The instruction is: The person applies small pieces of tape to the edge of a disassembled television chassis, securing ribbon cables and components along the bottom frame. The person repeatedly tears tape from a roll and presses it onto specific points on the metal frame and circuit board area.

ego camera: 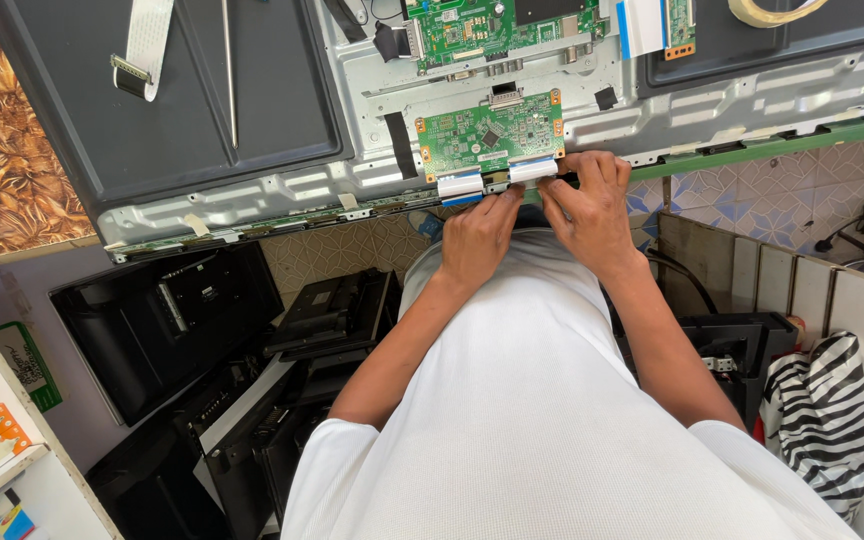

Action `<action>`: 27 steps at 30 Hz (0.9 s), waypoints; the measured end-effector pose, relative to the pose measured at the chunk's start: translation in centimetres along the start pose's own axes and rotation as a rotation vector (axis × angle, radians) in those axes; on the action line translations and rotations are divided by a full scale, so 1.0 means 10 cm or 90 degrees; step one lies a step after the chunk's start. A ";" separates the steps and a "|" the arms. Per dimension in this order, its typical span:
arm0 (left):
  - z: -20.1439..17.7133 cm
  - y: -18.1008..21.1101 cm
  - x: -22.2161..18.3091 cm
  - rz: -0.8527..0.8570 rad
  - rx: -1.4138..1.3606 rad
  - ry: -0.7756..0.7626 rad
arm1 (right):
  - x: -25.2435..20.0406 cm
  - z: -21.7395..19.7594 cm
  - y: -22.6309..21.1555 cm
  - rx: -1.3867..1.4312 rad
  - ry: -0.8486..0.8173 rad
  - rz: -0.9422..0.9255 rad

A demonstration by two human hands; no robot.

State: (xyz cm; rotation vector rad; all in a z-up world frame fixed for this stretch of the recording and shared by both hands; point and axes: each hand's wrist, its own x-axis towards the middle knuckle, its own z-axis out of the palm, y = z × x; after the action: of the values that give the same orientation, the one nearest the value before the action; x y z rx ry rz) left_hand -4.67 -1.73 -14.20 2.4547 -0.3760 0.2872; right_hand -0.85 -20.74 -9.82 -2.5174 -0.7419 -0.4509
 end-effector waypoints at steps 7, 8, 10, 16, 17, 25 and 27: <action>0.02 0.02 0.02 -0.007 0.015 0.002 | 0.00 0.00 -0.01 0.000 -0.002 0.002; 0.01 0.02 0.02 -0.006 0.020 0.006 | 0.00 -0.01 -0.01 -0.001 -0.003 0.003; 0.00 0.03 0.02 -0.005 0.025 0.010 | 0.00 -0.01 -0.02 -0.002 -0.004 0.004; -0.01 0.03 0.02 -0.025 0.008 0.037 | 0.00 -0.03 -0.04 0.006 -0.015 0.015; -0.01 0.03 0.03 -0.023 0.004 0.037 | -0.01 -0.02 -0.03 0.004 -0.016 0.016; 0.01 0.01 0.00 -0.008 0.004 0.040 | -0.04 0.01 -0.01 0.005 -0.001 0.015; -0.02 0.03 0.02 -0.008 0.010 0.044 | -0.05 0.01 -0.01 0.002 0.015 0.017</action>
State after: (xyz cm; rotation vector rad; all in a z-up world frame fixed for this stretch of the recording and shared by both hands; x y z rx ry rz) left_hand -4.64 -1.88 -13.89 2.4536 -0.3290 0.3705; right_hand -1.34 -20.82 -10.03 -2.5114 -0.6983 -0.4694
